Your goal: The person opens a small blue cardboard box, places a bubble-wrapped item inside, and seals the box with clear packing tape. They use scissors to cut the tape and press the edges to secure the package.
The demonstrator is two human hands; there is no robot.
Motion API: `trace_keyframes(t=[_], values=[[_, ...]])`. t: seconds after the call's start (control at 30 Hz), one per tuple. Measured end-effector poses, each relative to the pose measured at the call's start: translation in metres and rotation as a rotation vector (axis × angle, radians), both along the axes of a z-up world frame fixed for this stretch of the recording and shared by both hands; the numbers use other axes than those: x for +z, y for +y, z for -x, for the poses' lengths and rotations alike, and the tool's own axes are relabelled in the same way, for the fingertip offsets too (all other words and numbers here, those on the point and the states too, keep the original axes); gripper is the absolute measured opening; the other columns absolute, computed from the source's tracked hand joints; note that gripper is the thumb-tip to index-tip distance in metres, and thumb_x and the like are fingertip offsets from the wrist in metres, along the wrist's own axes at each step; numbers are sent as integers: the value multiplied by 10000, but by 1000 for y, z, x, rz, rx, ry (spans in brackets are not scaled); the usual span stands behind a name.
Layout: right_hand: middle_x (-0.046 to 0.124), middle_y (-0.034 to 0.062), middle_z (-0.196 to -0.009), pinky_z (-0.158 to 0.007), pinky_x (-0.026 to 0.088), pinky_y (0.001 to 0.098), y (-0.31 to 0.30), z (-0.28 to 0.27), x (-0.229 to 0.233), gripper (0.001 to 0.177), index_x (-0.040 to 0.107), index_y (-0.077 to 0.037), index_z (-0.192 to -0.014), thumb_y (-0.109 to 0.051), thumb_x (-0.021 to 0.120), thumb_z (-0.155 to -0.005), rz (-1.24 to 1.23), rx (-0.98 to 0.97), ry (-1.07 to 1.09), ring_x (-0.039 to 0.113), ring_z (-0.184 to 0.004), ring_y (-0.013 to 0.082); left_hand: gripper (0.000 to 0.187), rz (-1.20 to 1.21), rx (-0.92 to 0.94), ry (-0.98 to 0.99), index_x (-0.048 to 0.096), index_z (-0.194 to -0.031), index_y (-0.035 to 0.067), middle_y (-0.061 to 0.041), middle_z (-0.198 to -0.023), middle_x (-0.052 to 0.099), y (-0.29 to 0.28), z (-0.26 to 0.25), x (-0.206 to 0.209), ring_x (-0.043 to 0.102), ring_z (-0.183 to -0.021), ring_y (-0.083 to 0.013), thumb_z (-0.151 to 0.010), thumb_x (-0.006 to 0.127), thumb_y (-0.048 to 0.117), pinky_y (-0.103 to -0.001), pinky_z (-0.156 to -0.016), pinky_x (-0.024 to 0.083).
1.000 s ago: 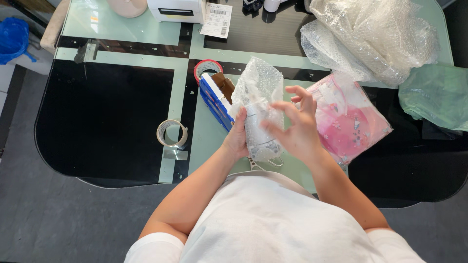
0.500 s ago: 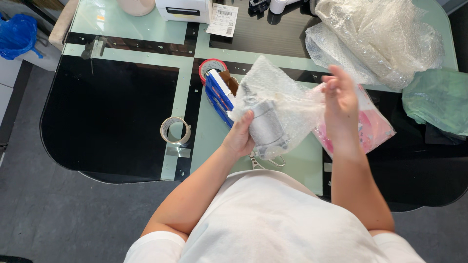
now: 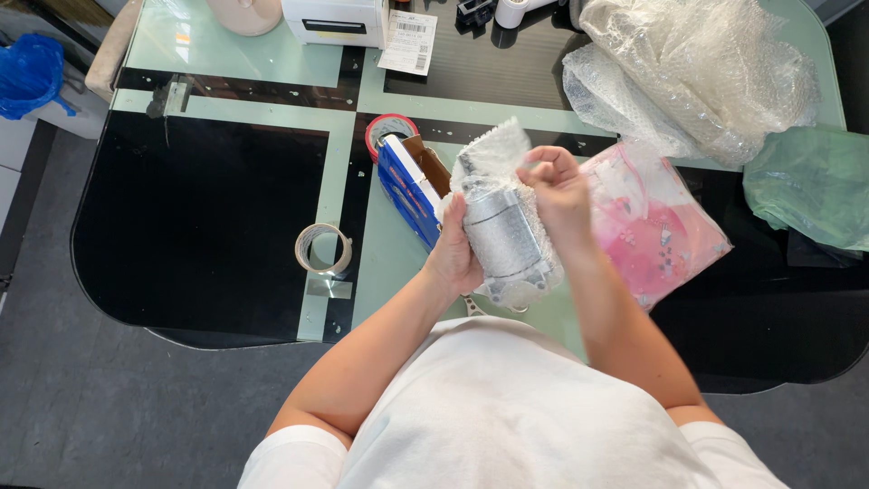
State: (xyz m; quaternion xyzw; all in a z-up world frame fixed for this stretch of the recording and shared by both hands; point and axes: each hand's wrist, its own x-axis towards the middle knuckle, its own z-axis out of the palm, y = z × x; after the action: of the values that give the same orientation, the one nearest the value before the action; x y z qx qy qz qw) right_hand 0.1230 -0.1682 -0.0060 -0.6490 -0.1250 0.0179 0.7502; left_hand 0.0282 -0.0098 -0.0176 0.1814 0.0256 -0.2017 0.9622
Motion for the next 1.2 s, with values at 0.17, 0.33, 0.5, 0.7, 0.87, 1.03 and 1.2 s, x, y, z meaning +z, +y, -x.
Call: trace_keyframes(t=[0.17,0.33,0.5,0.7,0.87,1.03,1.2], values=[[656,60,-1083,-878,539,248,-11,16,-27,303,665,-12,-1126,162,603,-886,-258,132,94,639,-976,104,930,19,27,0,517,-1447,127,-94,-1381,607,0,1,16,580,-1294,-279,-794,647,777,-532,-1140,444],[590,60,-1210,-947,521,266,-29,21,-21,200,718,27,-1068,152,629,-940,55,192,-172,623,-1091,134,927,43,11,12,546,-1436,98,-103,-1365,627,-4,4,24,592,-1287,-275,-812,628,779,-505,-1131,446],[625,92,-1193,-961,541,288,-56,34,5,185,735,34,-1094,56,697,-914,440,245,-407,644,-1109,179,871,-40,-5,74,552,-1402,115,-97,-1355,624,-6,2,32,597,-1273,-262,-818,613,758,-503,-1128,450],[578,177,-1455,-976,530,306,-60,70,41,630,412,-29,-1569,-151,650,-999,185,154,102,633,-1177,182,769,-200,46,162,568,-1344,111,-111,-1325,624,-11,-18,34,612,-1237,-281,-858,595,705,-538,-1111,467],[566,225,-1332,-958,508,401,-24,72,34,1222,151,-6,-1564,-284,937,-670,788,38,-73,592,-1206,281,868,-537,138,135,462,-1447,21,-169,-1325,595,-29,-26,41,587,-1152,-290,-920,591,700,-560,-957,469],[583,123,-1310,-968,549,398,-30,46,6,968,319,-26,-1524,-151,812,-700,46,209,369,617,-1200,233,977,-879,-112,-2,343,-1652,209,-115,-1466,456,-18,-22,65,487,-1214,-208,-899,444,822,-431,-854,428],[620,126,-1262,-951,555,421,-52,44,-34,789,413,-17,-1512,-178,754,-818,-393,298,573,647,-1133,253,834,-1546,57,-293,595,-1440,136,-251,-1041,771,38,-56,89,758,-934,-331,-788,656,653,-430,-798,603]])
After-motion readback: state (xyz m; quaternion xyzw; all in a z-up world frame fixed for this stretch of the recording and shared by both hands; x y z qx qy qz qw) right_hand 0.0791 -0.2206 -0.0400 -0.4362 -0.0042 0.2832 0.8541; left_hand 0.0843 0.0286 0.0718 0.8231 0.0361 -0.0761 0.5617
